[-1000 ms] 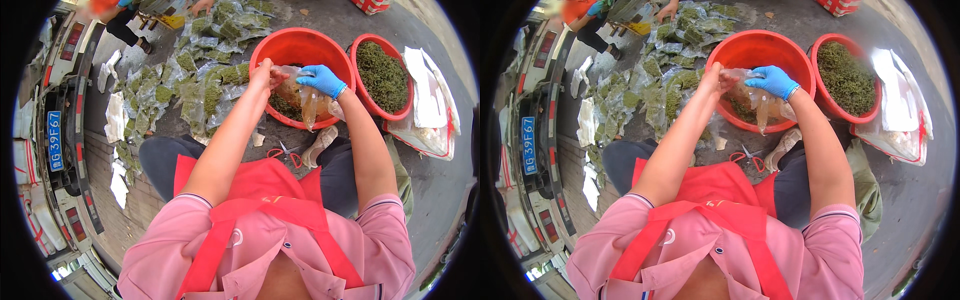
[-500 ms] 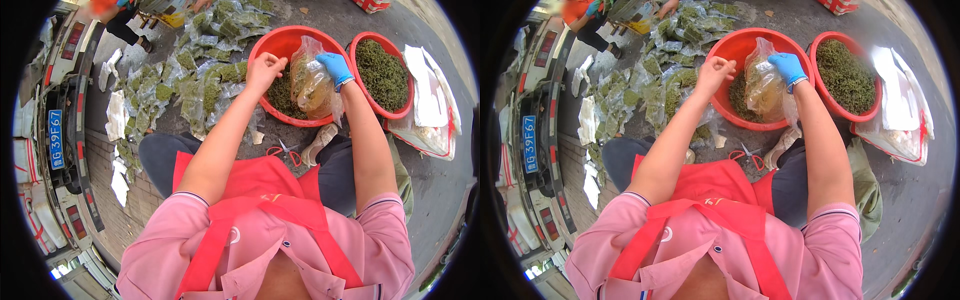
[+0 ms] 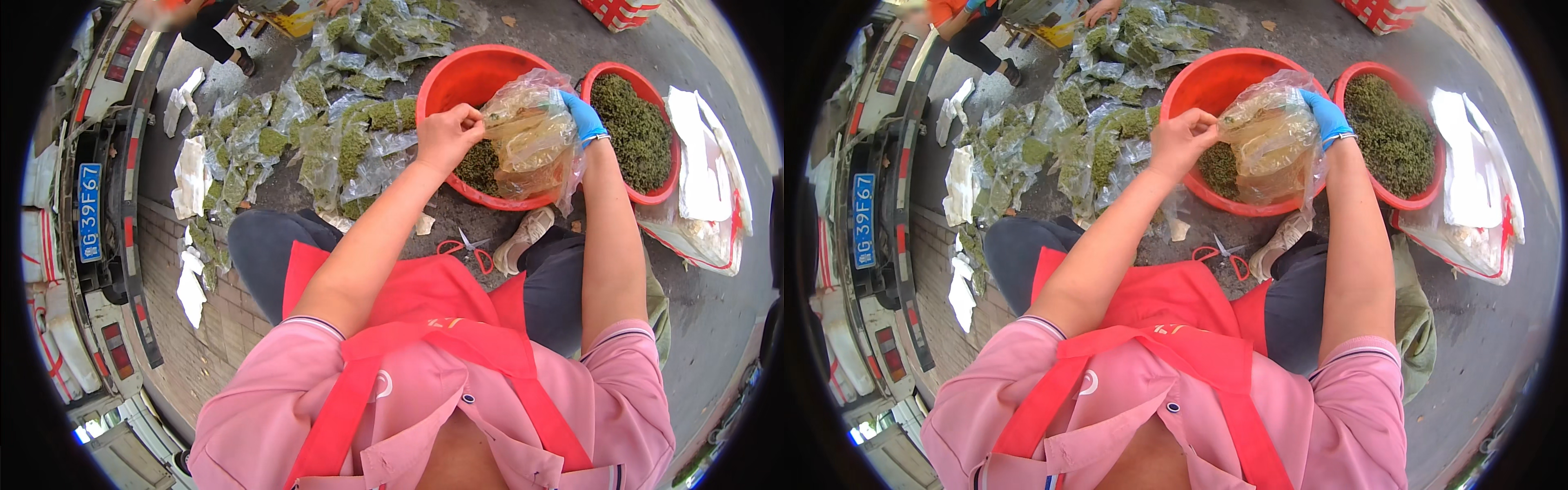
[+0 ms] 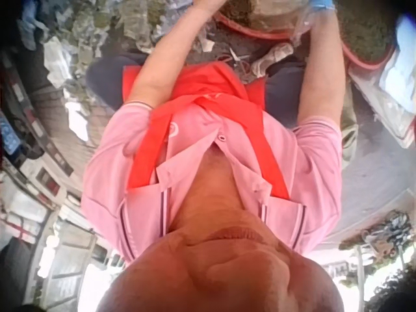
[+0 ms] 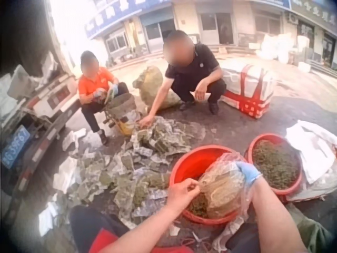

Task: The person scoops green leafy material from a red bucket into small plastic bags, ties them, and places them on the ground. The person repeats this process continuously.

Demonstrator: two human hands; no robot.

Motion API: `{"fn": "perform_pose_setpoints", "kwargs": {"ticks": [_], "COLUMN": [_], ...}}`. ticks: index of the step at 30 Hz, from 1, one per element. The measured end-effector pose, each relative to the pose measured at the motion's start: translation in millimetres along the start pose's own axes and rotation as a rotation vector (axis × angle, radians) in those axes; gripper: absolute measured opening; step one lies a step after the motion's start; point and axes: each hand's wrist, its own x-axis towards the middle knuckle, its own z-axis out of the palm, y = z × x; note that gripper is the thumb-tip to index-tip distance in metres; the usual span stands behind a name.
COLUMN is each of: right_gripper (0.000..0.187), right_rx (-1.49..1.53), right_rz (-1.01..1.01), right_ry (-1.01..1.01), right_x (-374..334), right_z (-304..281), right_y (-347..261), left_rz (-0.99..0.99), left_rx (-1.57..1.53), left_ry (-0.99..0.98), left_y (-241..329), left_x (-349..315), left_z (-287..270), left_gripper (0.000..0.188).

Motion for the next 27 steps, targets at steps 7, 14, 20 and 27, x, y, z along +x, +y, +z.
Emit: {"fn": "perform_pose_setpoints", "kwargs": {"ticks": [7,14,20,27], "right_gripper": [0.022,0.022,0.023,0.026], "right_rx": [-0.066,0.099,0.062,0.118], "right_rz": [0.002,-0.042,-0.133,-0.086], "right_ry": [0.017,0.118,0.116,0.076], "right_x": [-19,-19,-21,-6], "right_z": [12,3,-2,-19], "right_y": [-14,-14,-7,10], "left_rz": [-0.245,-0.217,-0.287,-0.276], "left_rx": [-0.607,-0.484,-0.444,-0.088], "left_ry": [-0.084,-0.078,-0.250,-0.250], "left_y": [-8,-29,-36,-14], "left_x": [44,34,-3,-23], "left_z": [-10,-15,-18,-26], "left_gripper": [0.011,0.015,0.015,0.026]}}
